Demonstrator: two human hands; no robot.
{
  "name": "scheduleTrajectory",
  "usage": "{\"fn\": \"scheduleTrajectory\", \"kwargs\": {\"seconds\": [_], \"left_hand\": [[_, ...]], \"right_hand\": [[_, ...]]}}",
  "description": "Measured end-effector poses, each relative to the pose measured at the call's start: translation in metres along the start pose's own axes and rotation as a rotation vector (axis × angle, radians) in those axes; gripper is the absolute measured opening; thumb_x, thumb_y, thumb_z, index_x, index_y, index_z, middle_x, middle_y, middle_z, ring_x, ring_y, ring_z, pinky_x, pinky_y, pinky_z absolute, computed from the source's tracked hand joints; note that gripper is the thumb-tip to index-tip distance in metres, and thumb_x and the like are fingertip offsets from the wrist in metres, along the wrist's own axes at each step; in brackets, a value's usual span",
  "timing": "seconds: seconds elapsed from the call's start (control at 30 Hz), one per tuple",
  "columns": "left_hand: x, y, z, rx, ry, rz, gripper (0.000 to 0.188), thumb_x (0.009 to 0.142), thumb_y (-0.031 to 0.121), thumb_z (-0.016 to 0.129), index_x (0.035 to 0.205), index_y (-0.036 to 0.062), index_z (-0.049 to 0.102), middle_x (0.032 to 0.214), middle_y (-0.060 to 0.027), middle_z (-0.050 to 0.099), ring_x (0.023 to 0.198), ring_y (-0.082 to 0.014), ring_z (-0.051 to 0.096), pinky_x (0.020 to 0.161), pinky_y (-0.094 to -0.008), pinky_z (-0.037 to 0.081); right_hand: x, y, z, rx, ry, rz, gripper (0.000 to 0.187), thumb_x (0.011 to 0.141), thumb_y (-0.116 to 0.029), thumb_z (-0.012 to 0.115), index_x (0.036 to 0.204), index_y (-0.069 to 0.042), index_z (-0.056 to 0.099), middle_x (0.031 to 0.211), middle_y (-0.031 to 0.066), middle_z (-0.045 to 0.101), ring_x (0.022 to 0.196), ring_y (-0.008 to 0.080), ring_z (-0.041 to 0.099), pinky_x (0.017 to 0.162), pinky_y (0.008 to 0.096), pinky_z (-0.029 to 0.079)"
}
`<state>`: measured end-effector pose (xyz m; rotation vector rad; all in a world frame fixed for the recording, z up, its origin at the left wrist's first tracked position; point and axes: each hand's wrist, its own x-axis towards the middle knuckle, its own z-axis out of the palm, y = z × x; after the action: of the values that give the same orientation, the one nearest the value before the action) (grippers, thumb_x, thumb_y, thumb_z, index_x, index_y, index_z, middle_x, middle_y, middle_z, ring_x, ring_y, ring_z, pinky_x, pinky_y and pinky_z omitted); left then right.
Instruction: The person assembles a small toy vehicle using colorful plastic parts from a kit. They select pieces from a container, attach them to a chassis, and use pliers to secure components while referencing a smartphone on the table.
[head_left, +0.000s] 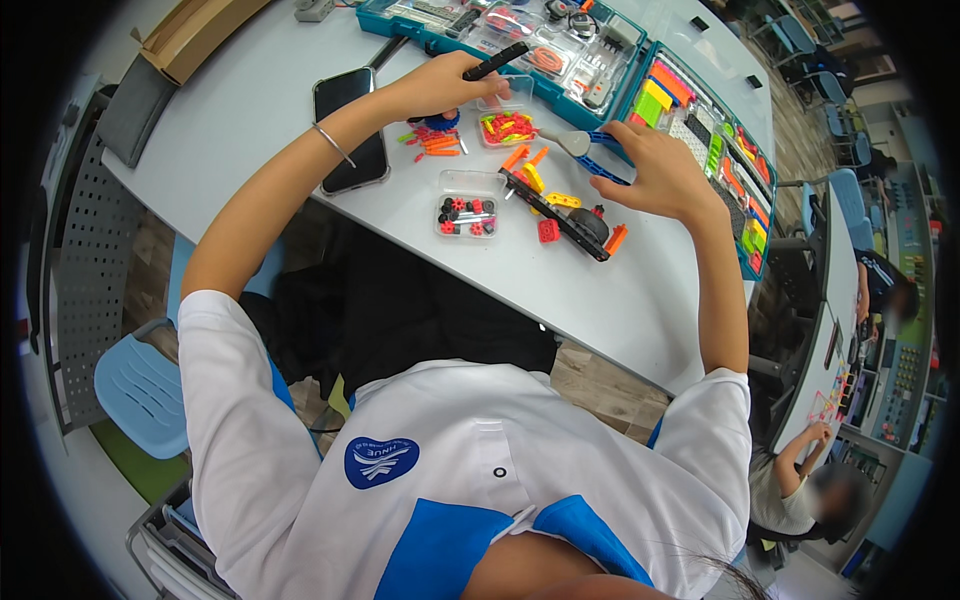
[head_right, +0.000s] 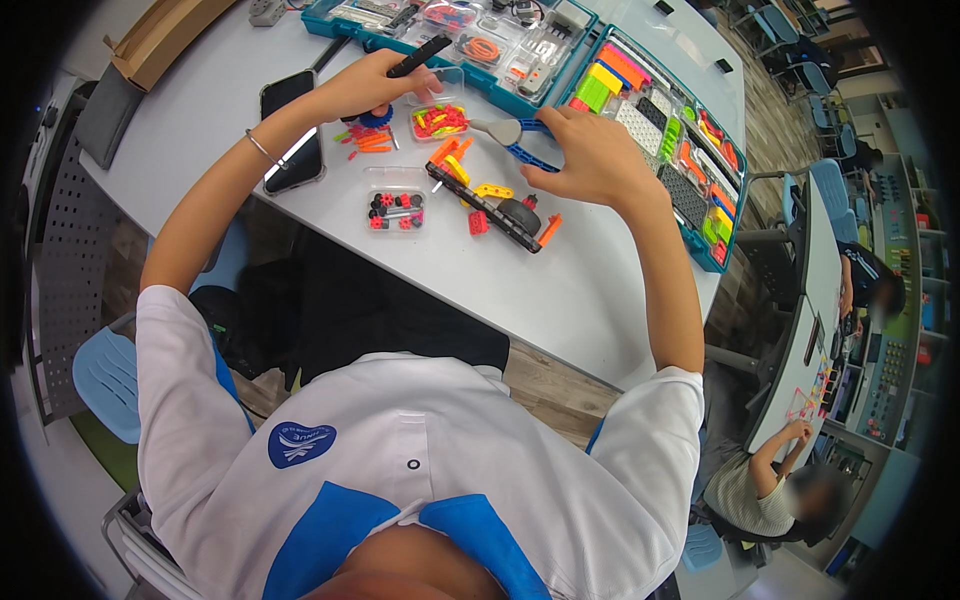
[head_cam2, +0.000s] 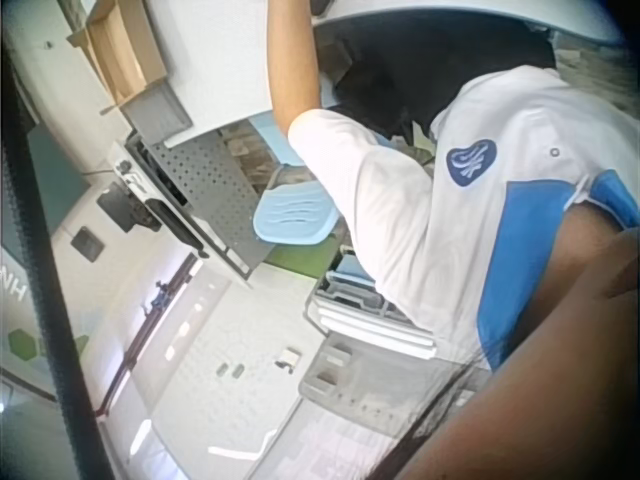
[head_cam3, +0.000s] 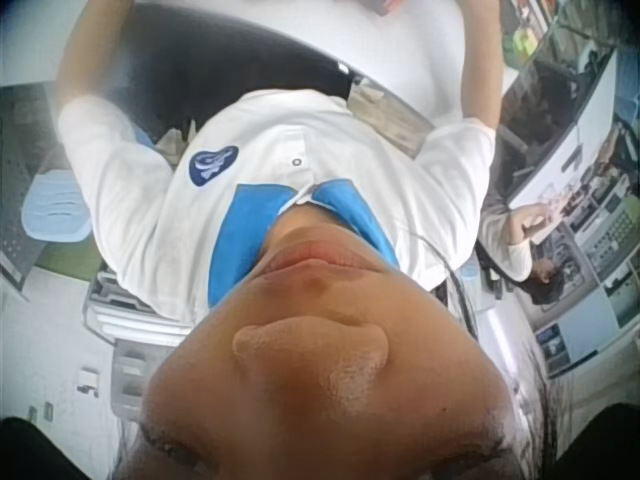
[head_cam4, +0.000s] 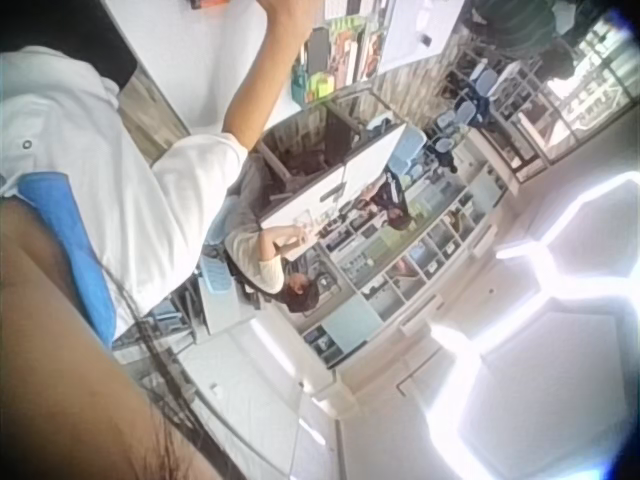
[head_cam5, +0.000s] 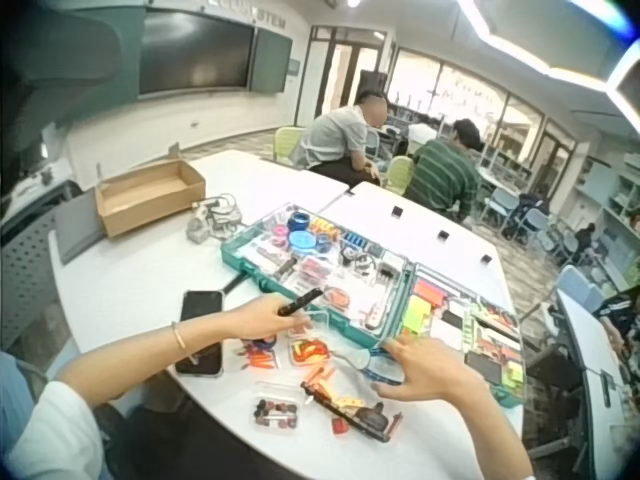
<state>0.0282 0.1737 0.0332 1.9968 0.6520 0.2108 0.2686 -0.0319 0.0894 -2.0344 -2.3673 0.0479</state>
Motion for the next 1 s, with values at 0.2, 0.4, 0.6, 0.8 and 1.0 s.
{"fn": "scheduleTrajectory", "kwargs": {"seconds": [0.2, 0.4, 0.6, 0.8, 1.0], "left_hand": [[0.000, -0.003, 0.001, -0.003, 0.020, 0.029, 0.037, 0.096, 0.041, 0.064, 0.113, 0.0092, 0.073, 0.092, -0.0010, 0.075, 0.052, -0.0056, 0.048, 0.048, -0.0223, 0.044], [0.002, 0.003, 0.007, 0.032, 0.058, 0.060, 0.036, 0.094, 0.041, 0.069, 0.110, 0.0090, 0.074, 0.085, 0.0017, 0.073, 0.055, -0.0056, 0.051, 0.049, -0.0233, 0.044], [0.004, 0.004, 0.006, 0.037, 0.044, 0.094, 0.031, 0.096, 0.036, 0.067, 0.111, 0.0102, 0.075, 0.089, 0.0023, 0.075, 0.056, -0.0061, 0.052, 0.050, -0.0229, 0.045], [0.002, 0.004, 0.004, 0.036, 0.043, 0.114, 0.027, 0.098, 0.031, 0.065, 0.111, 0.0102, 0.075, 0.089, 0.0027, 0.075, 0.055, -0.0058, 0.052, 0.049, -0.0221, 0.044], [0.001, -0.002, 0.003, 0.035, 0.060, 0.128, 0.028, 0.097, 0.032, 0.066, 0.110, 0.0097, 0.075, 0.087, 0.0016, 0.074, 0.051, -0.0056, 0.048, 0.047, -0.0221, 0.042]], "right_hand": [[-0.002, 0.000, 0.003, -0.043, 0.022, -0.020, 0.060, 0.078, -0.043, 0.071, 0.120, -0.002, 0.062, 0.101, 0.0164, 0.067, 0.095, 0.0323, 0.067, 0.081, 0.0408, 0.054], [0.001, -0.006, 0.000, -0.049, 0.013, -0.030, 0.060, 0.077, -0.039, 0.073, 0.125, -0.005, 0.060, 0.105, 0.0142, 0.065, 0.100, 0.0317, 0.065, 0.082, 0.0411, 0.054], [0.004, -0.005, -0.002, -0.050, -0.034, -0.029, 0.067, 0.078, -0.039, 0.072, 0.135, -0.007, 0.056, 0.111, 0.0162, 0.065, 0.101, 0.0338, 0.066, 0.083, 0.0425, 0.054], [0.004, -0.011, -0.011, -0.039, -0.105, 0.004, 0.076, 0.078, -0.042, 0.071, 0.142, -0.006, 0.052, 0.109, 0.0185, 0.067, 0.097, 0.0347, 0.066, 0.083, 0.0428, 0.054], [-0.005, -0.001, 0.000, 0.013, -0.013, -0.035, 0.073, 0.078, -0.042, 0.071, 0.139, -0.005, 0.056, 0.105, 0.0193, 0.069, 0.095, 0.0335, 0.068, 0.082, 0.0418, 0.055]]}}
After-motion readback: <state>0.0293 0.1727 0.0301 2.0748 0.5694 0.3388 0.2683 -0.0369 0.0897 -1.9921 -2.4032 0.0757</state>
